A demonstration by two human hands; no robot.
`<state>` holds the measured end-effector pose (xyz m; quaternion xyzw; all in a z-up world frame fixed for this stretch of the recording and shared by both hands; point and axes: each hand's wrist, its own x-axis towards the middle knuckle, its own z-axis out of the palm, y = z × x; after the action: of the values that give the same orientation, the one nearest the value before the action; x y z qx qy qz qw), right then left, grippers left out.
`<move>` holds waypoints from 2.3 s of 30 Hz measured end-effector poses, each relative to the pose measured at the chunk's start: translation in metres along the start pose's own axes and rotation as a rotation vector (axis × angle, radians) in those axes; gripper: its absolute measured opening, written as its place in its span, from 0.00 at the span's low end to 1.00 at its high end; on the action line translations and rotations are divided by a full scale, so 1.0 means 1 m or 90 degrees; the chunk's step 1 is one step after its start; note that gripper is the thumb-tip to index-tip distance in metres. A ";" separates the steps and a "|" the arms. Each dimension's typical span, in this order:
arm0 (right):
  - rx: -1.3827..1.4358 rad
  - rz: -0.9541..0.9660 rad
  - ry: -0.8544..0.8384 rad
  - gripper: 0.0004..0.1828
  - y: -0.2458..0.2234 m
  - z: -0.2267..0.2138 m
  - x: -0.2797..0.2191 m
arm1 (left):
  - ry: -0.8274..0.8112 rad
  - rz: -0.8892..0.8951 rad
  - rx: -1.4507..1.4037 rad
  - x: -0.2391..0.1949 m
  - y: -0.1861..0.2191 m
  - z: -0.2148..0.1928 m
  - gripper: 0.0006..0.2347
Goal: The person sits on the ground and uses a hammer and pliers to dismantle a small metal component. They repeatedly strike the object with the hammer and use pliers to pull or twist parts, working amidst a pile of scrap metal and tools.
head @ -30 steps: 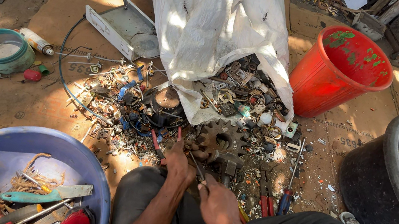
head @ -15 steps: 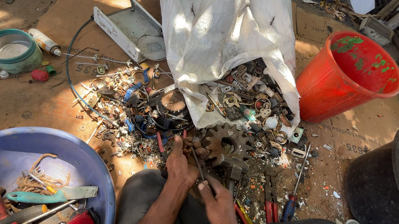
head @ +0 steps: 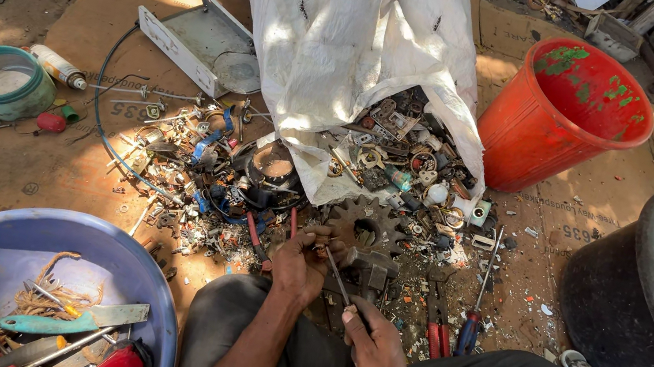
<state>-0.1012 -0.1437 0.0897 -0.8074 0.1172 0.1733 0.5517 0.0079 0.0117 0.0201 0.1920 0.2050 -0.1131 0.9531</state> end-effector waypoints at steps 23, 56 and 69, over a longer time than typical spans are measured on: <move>0.236 0.151 -0.066 0.23 -0.014 0.019 0.002 | 0.024 0.199 0.217 0.004 -0.019 -0.009 0.15; -0.326 -0.111 0.036 0.18 0.028 0.027 0.004 | 0.003 0.092 -0.109 0.014 0.026 -0.011 0.16; -0.269 -0.222 0.118 0.15 0.043 0.032 0.020 | -0.010 -0.012 -0.006 -0.006 0.011 -0.005 0.15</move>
<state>-0.1040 -0.1294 0.0345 -0.9249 -0.0124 0.0221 0.3794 0.0045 0.0245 0.0224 0.1843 0.2000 -0.1226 0.9545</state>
